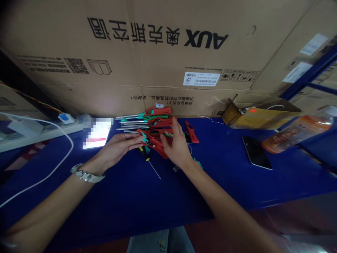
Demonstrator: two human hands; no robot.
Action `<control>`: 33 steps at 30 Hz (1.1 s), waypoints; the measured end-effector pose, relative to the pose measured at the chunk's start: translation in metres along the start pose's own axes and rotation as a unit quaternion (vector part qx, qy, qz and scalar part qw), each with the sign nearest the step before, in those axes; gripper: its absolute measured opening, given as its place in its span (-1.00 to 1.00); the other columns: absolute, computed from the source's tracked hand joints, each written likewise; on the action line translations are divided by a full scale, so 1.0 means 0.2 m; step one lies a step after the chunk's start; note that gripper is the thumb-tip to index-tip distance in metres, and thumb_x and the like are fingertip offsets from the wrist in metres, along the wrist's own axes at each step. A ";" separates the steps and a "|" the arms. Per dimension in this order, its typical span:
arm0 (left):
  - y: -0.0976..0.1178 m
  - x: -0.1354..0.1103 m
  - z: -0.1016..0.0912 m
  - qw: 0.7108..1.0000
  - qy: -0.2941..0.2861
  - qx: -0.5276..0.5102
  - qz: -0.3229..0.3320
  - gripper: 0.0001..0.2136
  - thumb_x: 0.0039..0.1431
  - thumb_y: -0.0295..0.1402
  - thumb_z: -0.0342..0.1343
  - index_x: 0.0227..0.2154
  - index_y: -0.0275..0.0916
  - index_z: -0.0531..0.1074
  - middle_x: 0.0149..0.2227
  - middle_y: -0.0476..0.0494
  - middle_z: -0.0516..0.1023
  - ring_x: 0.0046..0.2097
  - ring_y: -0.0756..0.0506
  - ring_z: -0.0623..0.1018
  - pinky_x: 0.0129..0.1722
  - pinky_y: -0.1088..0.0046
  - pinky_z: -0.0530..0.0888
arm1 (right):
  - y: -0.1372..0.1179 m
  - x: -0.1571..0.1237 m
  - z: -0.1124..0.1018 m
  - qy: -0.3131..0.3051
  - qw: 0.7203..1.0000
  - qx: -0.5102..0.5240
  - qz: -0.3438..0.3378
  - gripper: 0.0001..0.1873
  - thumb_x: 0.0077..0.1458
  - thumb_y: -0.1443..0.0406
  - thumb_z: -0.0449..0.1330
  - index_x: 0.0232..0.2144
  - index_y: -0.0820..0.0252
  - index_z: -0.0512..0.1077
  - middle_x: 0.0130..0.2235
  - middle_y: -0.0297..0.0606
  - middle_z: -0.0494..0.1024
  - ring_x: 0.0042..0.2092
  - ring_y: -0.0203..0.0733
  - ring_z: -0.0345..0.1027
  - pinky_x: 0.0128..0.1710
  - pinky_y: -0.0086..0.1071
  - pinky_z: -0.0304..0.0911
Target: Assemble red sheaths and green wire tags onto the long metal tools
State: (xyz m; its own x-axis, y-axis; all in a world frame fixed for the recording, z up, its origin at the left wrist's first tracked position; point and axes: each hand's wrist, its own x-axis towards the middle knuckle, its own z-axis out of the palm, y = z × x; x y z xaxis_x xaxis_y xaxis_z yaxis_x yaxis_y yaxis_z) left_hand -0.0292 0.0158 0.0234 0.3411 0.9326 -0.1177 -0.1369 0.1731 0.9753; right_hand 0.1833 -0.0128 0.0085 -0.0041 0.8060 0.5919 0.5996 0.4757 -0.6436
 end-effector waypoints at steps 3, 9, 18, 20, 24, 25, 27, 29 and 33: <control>0.00 0.00 0.00 1.000 0.008 -0.004 0.008 -0.76 -0.10 -0.24 0.45 -0.37 -0.24 0.66 -0.26 -0.15 0.69 -0.19 -0.08 0.64 0.02 0.33 0.52 | -0.06 -0.04 0.02 -0.052 0.997 -0.039 -0.053 -0.68 0.15 0.28 0.25 -0.02 0.07 0.41 0.15 -0.05 0.34 0.23 0.02 0.26 0.22 0.01 0.25; 0.00 0.00 0.01 1.000 0.012 -0.003 -0.003 -0.73 -0.13 -0.26 0.45 -0.34 -0.28 0.66 -0.26 -0.18 0.69 -0.19 -0.10 0.64 0.07 0.28 0.50 | -0.05 -0.06 0.07 -0.088 0.996 0.003 -0.022 -0.90 0.15 0.34 0.23 -0.24 0.10 0.46 -0.01 -0.15 0.41 -0.02 -0.10 0.46 0.05 -0.13 0.39; 0.01 -0.01 0.02 0.999 0.022 -0.024 0.016 -0.74 -0.11 -0.23 0.45 -0.37 -0.27 0.66 -0.28 -0.17 0.69 -0.17 -0.11 0.64 0.10 0.24 0.50 | -0.01 -0.05 0.10 -0.079 0.984 0.137 0.082 -0.88 0.12 0.21 0.28 -0.33 0.11 0.45 -0.17 -0.23 0.53 -0.23 -0.17 0.47 -0.17 -0.20 0.46; 0.01 -0.01 0.03 0.998 0.045 -0.023 0.027 -0.74 -0.12 -0.24 0.45 -0.38 -0.28 0.65 -0.31 -0.16 0.69 -0.22 -0.10 0.65 0.07 0.24 0.52 | 0.00 -0.06 0.10 -0.064 0.983 0.148 0.092 -0.85 0.12 0.18 0.29 -0.33 0.10 0.45 -0.20 -0.23 0.54 -0.23 -0.15 0.48 -0.19 -0.20 0.46; 0.00 -0.01 0.07 0.995 0.085 -0.007 0.060 -0.74 -0.14 -0.25 0.46 -0.39 -0.29 0.64 -0.34 -0.14 0.68 -0.27 -0.09 0.64 -0.03 0.24 0.59 | -0.02 -0.06 0.09 -0.053 0.987 0.141 0.063 -0.90 0.12 0.22 0.30 -0.33 0.11 0.49 -0.15 -0.21 0.54 -0.19 -0.16 0.49 -0.19 -0.22 0.45; 0.00 -0.01 0.08 0.994 0.092 -0.005 0.066 -0.74 -0.14 -0.25 0.46 -0.39 -0.29 0.64 -0.34 -0.14 0.67 -0.28 -0.09 0.64 -0.06 0.25 0.60 | -0.03 -0.06 0.08 -0.051 0.989 0.130 0.053 -0.91 0.12 0.24 0.30 -0.33 0.11 0.50 -0.13 -0.21 0.53 -0.18 -0.16 0.49 -0.21 -0.24 0.45; 0.00 -0.02 0.09 0.992 0.102 -0.002 0.069 -0.74 -0.15 -0.26 0.45 -0.39 -0.29 0.64 -0.34 -0.13 0.67 -0.29 -0.09 0.64 -0.13 0.27 0.62 | -0.05 -0.06 0.07 -0.044 0.992 0.109 0.035 -0.94 0.11 0.26 0.30 -0.34 0.11 0.50 -0.12 -0.20 0.53 -0.17 -0.17 0.49 -0.23 -0.25 0.44; 0.00 -0.02 0.10 0.992 0.104 0.001 0.065 -0.74 -0.15 -0.26 0.45 -0.39 -0.29 0.64 -0.34 -0.14 0.66 -0.30 -0.09 0.63 -0.19 0.29 0.63 | -0.06 -0.06 0.07 -0.036 0.994 0.100 0.023 -0.96 0.09 0.30 0.31 -0.36 0.11 0.50 -0.12 -0.20 0.54 -0.17 -0.18 0.49 -0.20 -0.25 0.44; -0.01 -0.02 0.13 0.992 0.108 0.018 0.068 -0.74 -0.15 -0.25 0.45 -0.41 -0.29 0.63 -0.36 -0.11 0.65 -0.34 -0.06 0.61 -0.24 0.32 0.62 | -0.07 -0.05 0.07 -0.029 0.996 0.087 0.009 -0.96 0.08 0.36 0.30 -0.37 0.13 0.51 -0.12 -0.20 0.54 -0.16 -0.18 0.50 -0.13 -0.23 0.42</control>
State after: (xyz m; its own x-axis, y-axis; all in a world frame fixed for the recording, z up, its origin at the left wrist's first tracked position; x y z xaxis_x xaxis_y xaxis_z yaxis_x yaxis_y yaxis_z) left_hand -0.0068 0.0033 0.0265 0.1140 0.9933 -0.0185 -0.1339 0.0338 0.9904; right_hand 0.1645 -0.0228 0.0042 -0.0436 0.8317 0.5535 0.4514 0.5107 -0.7318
